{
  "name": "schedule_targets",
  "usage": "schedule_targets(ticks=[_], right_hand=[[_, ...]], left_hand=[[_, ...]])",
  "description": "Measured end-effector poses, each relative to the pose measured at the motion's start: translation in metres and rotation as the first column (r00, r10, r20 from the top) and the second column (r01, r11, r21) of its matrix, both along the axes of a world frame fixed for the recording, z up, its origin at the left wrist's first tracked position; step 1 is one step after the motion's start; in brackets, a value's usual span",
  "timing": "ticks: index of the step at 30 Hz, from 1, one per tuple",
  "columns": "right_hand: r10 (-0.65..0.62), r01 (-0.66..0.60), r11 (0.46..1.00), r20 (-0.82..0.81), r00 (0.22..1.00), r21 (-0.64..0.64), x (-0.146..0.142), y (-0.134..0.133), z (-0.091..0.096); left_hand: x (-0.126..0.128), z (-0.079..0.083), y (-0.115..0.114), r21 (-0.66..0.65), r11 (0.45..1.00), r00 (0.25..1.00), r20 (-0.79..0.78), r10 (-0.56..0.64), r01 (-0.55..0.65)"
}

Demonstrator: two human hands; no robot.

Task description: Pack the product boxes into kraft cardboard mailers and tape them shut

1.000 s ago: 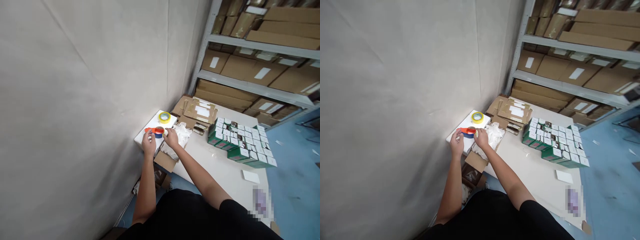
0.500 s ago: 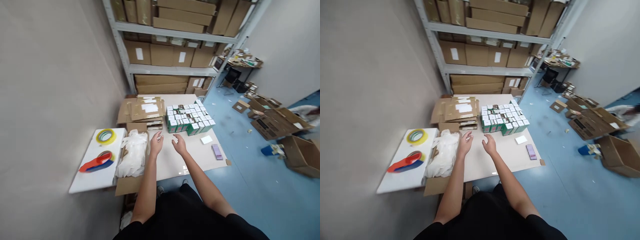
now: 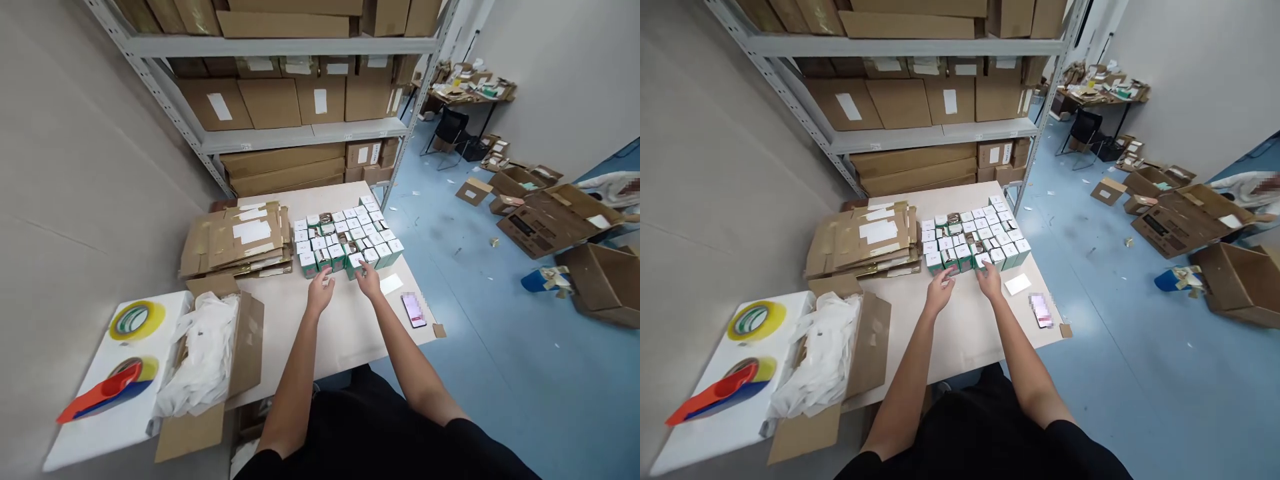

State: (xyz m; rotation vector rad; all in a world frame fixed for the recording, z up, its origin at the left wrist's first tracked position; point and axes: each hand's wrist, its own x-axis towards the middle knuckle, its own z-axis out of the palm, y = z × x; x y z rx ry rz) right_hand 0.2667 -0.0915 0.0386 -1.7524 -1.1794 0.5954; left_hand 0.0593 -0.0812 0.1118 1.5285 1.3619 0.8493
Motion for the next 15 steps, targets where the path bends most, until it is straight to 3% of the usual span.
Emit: schedule_targets(ticks=[5,10,12,15], right_hand=[[0.041,-0.045,0.997,-0.061,0.997,-0.069,0.039,0.046,-0.014],[0.095,-0.099,0.994,-0.081,0.992,-0.054,0.069,0.063,-0.028],[0.119,-0.125,0.99,-0.09,0.989,-0.065,0.076,0.064,-0.034],[0.178,-0.189,0.977,-0.116,0.977,-0.1,0.076,0.064,-0.042]], left_hand=[[0.064,-0.039,0.044,-0.102,0.995,0.992,-0.128,-0.003,-0.011],[0.134,-0.081,0.084,-0.195,0.97,0.96,-0.266,0.091,-0.146],[0.148,-0.096,0.091,-0.204,0.96,0.946,-0.302,0.122,-0.189],[0.146,-0.112,0.09,-0.2,0.949,0.946,-0.262,0.188,-0.244]])
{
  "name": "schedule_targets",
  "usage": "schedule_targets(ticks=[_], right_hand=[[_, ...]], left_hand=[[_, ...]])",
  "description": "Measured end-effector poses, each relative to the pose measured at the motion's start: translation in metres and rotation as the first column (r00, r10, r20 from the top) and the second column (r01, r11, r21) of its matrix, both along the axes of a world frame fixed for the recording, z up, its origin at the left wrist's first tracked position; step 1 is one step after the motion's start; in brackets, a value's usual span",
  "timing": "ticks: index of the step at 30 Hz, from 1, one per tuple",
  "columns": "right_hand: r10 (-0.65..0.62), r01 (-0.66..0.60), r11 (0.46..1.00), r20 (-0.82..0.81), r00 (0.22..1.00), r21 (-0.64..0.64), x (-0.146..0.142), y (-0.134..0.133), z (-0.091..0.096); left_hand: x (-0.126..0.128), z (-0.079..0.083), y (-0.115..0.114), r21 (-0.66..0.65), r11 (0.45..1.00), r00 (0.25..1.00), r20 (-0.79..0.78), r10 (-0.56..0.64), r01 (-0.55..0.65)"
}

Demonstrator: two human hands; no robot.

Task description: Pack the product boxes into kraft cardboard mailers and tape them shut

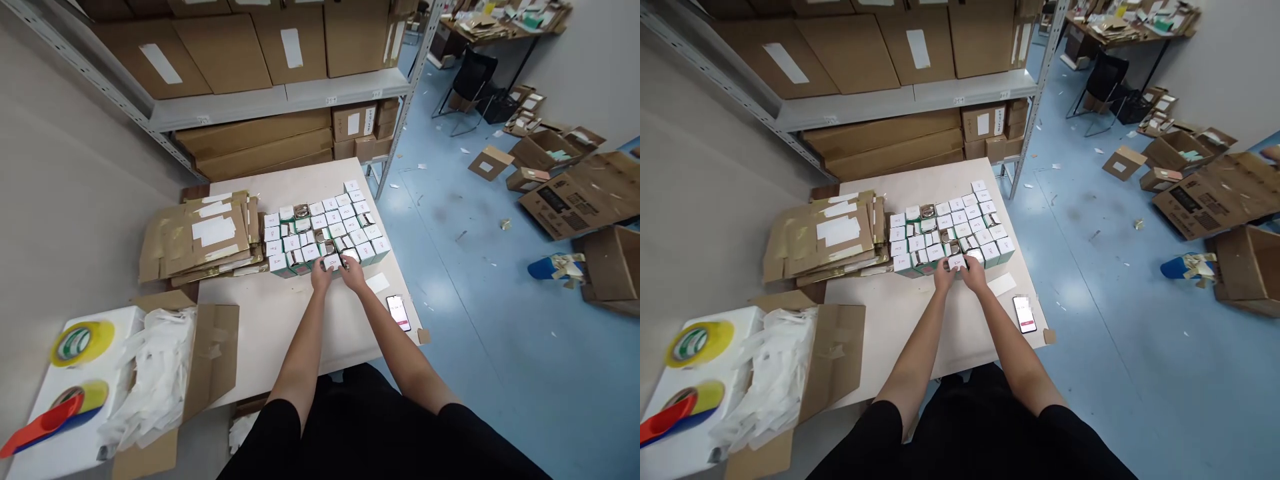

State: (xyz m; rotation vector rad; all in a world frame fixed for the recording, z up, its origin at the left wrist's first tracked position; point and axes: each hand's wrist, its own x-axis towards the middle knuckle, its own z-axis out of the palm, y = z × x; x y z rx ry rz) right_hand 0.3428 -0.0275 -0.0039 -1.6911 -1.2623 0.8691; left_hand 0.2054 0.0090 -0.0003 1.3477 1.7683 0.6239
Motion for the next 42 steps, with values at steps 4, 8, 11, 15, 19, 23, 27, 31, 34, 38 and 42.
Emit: schedule_targets(ticks=[4,8,11,15,19,23,27,31,34,38,42], right_hand=[[0.098,-0.098,0.995,-0.016,0.995,-0.027,-0.019,0.004,-0.016],[0.179,-0.179,0.983,-0.003,0.984,-0.046,-0.043,0.007,-0.031],[0.179,-0.178,0.981,0.004,0.984,-0.079,-0.053,0.005,-0.035],[0.142,-0.145,0.982,-0.037,0.989,-0.119,-0.059,-0.004,-0.031],[0.149,-0.159,0.98,-0.091,0.985,-0.117,-0.084,-0.02,-0.022],[0.187,-0.198,0.973,-0.098,0.977,-0.115,-0.131,-0.043,-0.014],[0.198,-0.208,0.966,-0.077,0.977,-0.154,-0.179,-0.071,-0.008],[0.197,-0.212,0.958,-0.093,0.976,-0.192,-0.216,-0.105,-0.013],[0.153,-0.176,0.963,-0.12,0.981,-0.204,-0.237,-0.133,-0.024],[0.057,-0.074,0.988,-0.124,0.991,-0.136,-0.253,-0.16,-0.034],[0.031,-0.043,0.995,-0.122,0.992,-0.092,-0.255,-0.164,-0.034]], left_hand=[[-0.027,-0.014,-0.006,0.024,0.997,0.991,0.116,0.071,-0.074],[-0.046,-0.021,-0.009,-0.027,0.99,0.975,0.172,0.139,-0.136],[-0.047,-0.02,-0.011,-0.038,0.992,0.978,0.164,0.128,-0.123],[-0.054,-0.008,-0.024,0.01,0.995,0.989,0.11,0.094,-0.096],[-0.087,0.008,-0.051,0.056,0.991,0.987,0.116,0.114,-0.121],[-0.139,0.019,-0.084,0.052,0.986,0.98,0.13,0.149,-0.157],[-0.193,0.022,-0.115,0.032,0.99,0.98,0.148,0.135,-0.141],[-0.236,0.011,-0.144,0.021,0.993,0.965,0.238,0.106,-0.114],[-0.255,-0.006,-0.165,-0.008,0.998,0.96,0.272,0.066,-0.066],[-0.265,-0.021,-0.179,0.006,0.999,0.971,0.233,-0.051,0.051],[-0.27,-0.015,-0.167,0.088,0.965,0.968,0.027,-0.25,0.247]])
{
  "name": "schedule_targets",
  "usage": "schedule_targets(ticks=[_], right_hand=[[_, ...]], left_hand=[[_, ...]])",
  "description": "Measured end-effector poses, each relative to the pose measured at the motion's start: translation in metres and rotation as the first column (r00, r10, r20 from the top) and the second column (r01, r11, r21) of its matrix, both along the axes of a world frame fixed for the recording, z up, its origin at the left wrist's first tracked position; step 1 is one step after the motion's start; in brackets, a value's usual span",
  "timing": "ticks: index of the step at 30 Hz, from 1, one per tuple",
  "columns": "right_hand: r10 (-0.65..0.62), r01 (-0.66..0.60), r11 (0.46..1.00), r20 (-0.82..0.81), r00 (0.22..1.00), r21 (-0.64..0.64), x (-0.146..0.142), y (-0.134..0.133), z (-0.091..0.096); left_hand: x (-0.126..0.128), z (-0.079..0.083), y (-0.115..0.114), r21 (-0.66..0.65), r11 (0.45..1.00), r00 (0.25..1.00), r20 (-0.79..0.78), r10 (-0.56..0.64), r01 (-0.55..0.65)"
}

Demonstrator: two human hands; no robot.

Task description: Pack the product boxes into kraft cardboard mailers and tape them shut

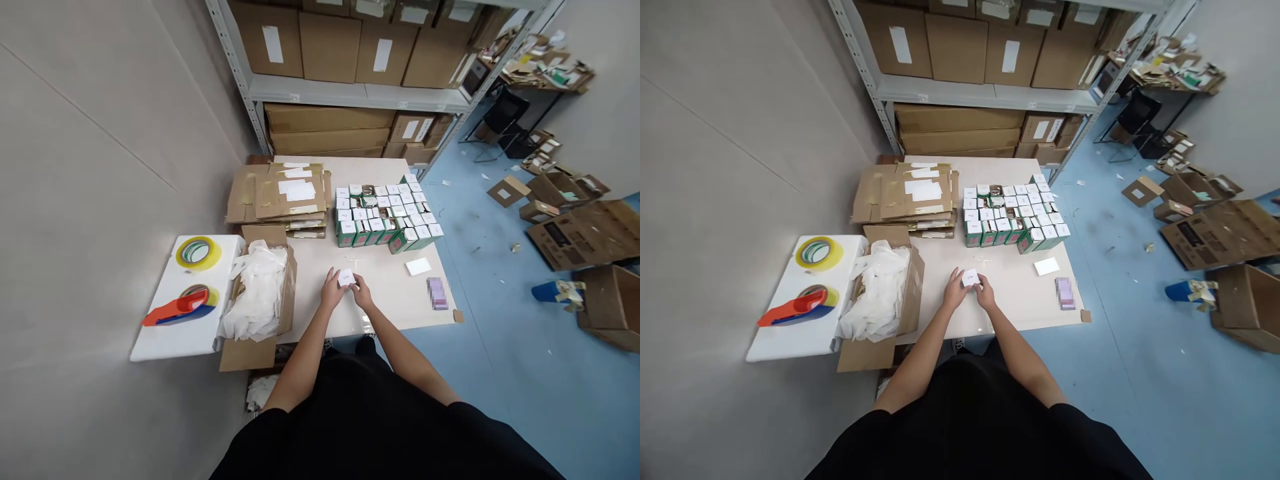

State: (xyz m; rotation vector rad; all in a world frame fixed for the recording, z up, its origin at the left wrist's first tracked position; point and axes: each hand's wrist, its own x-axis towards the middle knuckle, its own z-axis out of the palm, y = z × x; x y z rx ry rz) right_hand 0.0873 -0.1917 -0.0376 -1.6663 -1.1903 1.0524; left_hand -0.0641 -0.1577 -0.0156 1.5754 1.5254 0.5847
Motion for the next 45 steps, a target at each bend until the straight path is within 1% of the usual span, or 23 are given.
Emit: schedule_targets(ticks=[3,6,10,12,15,17,19,20,22,24,26,27,29,30,33,35,36,38,40,42,45], right_hand=[[-0.055,0.055,0.998,0.005,0.998,-0.036,0.001,0.0,0.0],[-0.078,0.078,0.995,0.012,0.997,-0.066,0.0,-0.005,-0.003],[-0.079,0.078,0.996,-0.013,0.997,-0.043,0.0,-0.011,-0.008],[-0.085,0.082,0.995,-0.044,0.995,-0.061,0.003,-0.008,-0.009],[-0.039,0.03,0.993,-0.078,0.996,-0.114,0.007,-0.002,-0.009],[-0.032,0.022,0.993,-0.082,0.996,-0.117,0.008,0.0,-0.01],[-0.046,0.039,0.995,-0.081,0.996,-0.088,0.006,0.0,-0.011],[-0.049,0.043,0.996,-0.084,0.995,-0.073,0.006,0.0,-0.012],[-0.048,0.042,0.997,-0.103,0.994,-0.062,0.005,-0.001,-0.012],[-0.036,0.024,0.996,-0.134,0.99,-0.09,0.006,-0.001,-0.011],[-0.003,-0.021,0.99,-0.167,0.986,-0.141,0.007,0.0,-0.01],[0.016,-0.047,0.985,-0.18,0.984,-0.168,0.008,0.001,-0.009],[0.045,-0.085,0.974,-0.188,0.981,-0.209,0.009,0.002,-0.009],[0.053,-0.094,0.97,-0.182,0.982,-0.223,0.009,0.002,-0.009],[0.067,-0.099,0.963,-0.134,0.989,-0.251,0.006,0.005,-0.01],[0.075,-0.099,0.961,-0.1,0.992,-0.258,0.003,0.006,-0.01],[0.077,-0.097,0.96,-0.084,0.993,-0.261,0.001,0.007,-0.01],[0.085,-0.095,0.961,-0.051,0.995,-0.261,-0.002,0.009,-0.009],[0.094,-0.094,0.961,-0.011,0.996,-0.262,-0.004,0.011,-0.006],[0.105,-0.093,0.959,0.03,0.994,-0.267,-0.005,0.013,-0.003],[0.098,-0.061,0.955,0.114,0.989,-0.291,-0.006,0.015,0.002]], left_hand=[[-0.003,0.01,0.015,0.023,0.982,0.977,-0.105,-0.184,0.187],[-0.005,0.018,0.025,0.009,0.954,0.94,-0.173,-0.294,0.3],[-0.006,0.023,0.032,-0.008,0.93,0.898,-0.26,-0.356,0.367],[-0.006,0.024,0.035,0.001,0.92,0.884,-0.278,-0.376,0.392],[-0.008,0.025,0.038,0.014,0.91,0.878,-0.269,-0.395,0.414],[-0.01,0.026,0.041,0.013,0.913,0.887,-0.241,-0.394,0.409],[-0.01,0.026,0.047,-0.006,0.932,0.911,-0.206,-0.356,0.363],[-0.009,0.025,0.051,-0.012,0.951,0.933,-0.186,-0.307,0.31],[-0.006,0.021,0.06,-0.013,0.987,0.979,-0.129,-0.161,0.16],[0.0,0.016,0.068,-0.046,0.999,0.997,-0.068,0.019,-0.022],[0.007,0.009,0.072,-0.137,0.974,0.983,-0.062,0.173,-0.18],[0.01,0.005,0.072,-0.182,0.954,0.971,-0.081,0.225,-0.236],[0.013,0.0,0.069,-0.229,0.926,0.952,-0.127,0.278,-0.301],[0.014,-0.002,0.067,-0.217,0.922,0.945,-0.146,0.294,-0.32],[0.01,-0.004,0.06,-0.089,0.937,0.933,-0.165,0.321,-0.338],[0.006,-0.004,0.056,-0.031,0.959,0.951,-0.148,0.273,-0.28],[0.003,-0.005,0.054,-0.034,0.972,0.965,-0.132,0.225,-0.231],[-0.002,-0.008,0.05,-0.076,0.988,0.988,-0.082,0.132,-0.138],[-0.006,-0.012,0.046,-0.132,0.987,0.996,0.005,0.089,-0.088],[-0.011,-0.017,0.042,-0.211,0.974,0.984,0.137,0.116,-0.085],[-0.018,-0.023,0.035,-0.346,0.935,0.908,0.365,0.208,-0.075]])
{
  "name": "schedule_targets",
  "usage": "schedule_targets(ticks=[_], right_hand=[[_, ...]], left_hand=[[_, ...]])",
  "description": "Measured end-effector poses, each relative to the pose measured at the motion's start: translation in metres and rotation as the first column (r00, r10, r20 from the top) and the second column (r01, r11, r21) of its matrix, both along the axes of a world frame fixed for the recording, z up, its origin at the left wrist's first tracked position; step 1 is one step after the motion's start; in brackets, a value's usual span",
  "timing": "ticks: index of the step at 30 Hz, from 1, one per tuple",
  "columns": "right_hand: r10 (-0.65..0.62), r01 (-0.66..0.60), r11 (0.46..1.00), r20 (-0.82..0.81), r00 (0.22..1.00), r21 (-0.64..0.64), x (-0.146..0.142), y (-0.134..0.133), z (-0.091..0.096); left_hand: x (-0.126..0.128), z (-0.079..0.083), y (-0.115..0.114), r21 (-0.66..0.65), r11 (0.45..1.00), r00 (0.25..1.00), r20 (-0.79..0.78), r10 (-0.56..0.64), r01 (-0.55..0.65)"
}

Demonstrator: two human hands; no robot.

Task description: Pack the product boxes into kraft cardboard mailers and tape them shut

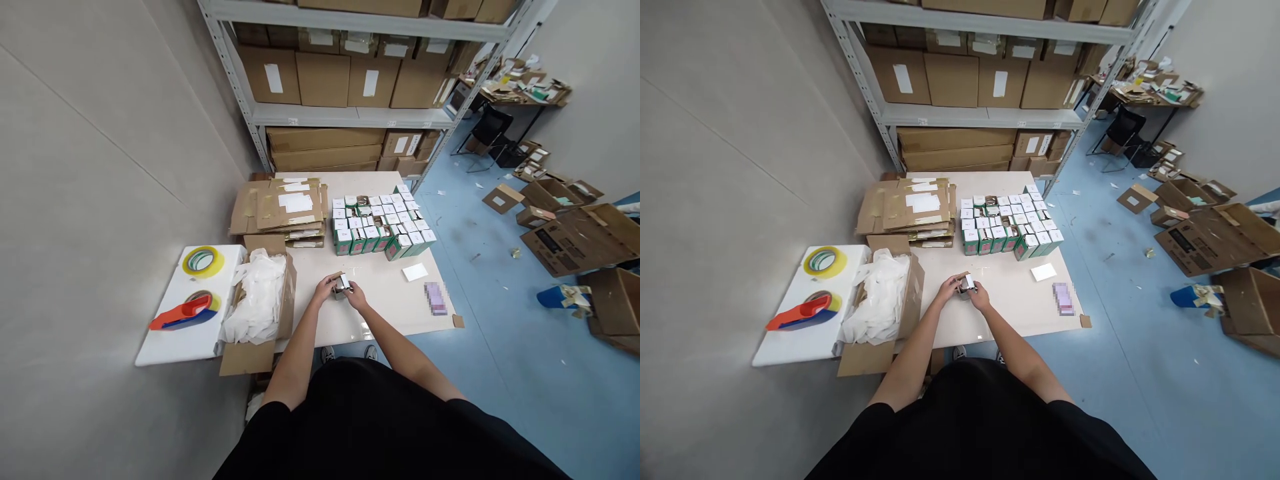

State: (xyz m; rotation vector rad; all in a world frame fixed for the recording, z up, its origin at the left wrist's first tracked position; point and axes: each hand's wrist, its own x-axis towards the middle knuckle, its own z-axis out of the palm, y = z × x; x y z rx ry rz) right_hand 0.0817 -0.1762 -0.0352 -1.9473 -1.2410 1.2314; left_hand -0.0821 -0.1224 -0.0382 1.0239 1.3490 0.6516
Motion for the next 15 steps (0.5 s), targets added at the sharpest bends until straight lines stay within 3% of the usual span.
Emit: schedule_targets(ticks=[2,4,9,15], right_hand=[[-0.016,0.018,1.0,0.07,0.997,-0.018,0.0,0.003,0.003],[-0.016,0.02,0.999,0.139,0.99,-0.028,-0.001,0.007,0.006],[0.038,-0.024,0.998,0.288,0.957,-0.053,-0.003,0.018,0.011],[-0.038,0.041,0.999,0.213,0.976,-0.009,0.014,0.008,0.0]], left_hand=[[-0.003,-0.003,-0.004,-0.017,1.0,0.993,0.113,0.02,-0.019],[-0.005,-0.004,-0.009,0.029,0.999,0.993,0.12,0.013,-0.016],[0.002,0.002,-0.02,0.141,0.985,0.995,-0.019,-0.097,0.099],[0.016,0.018,-0.032,0.18,0.977,0.976,-0.203,-0.08,0.118]])
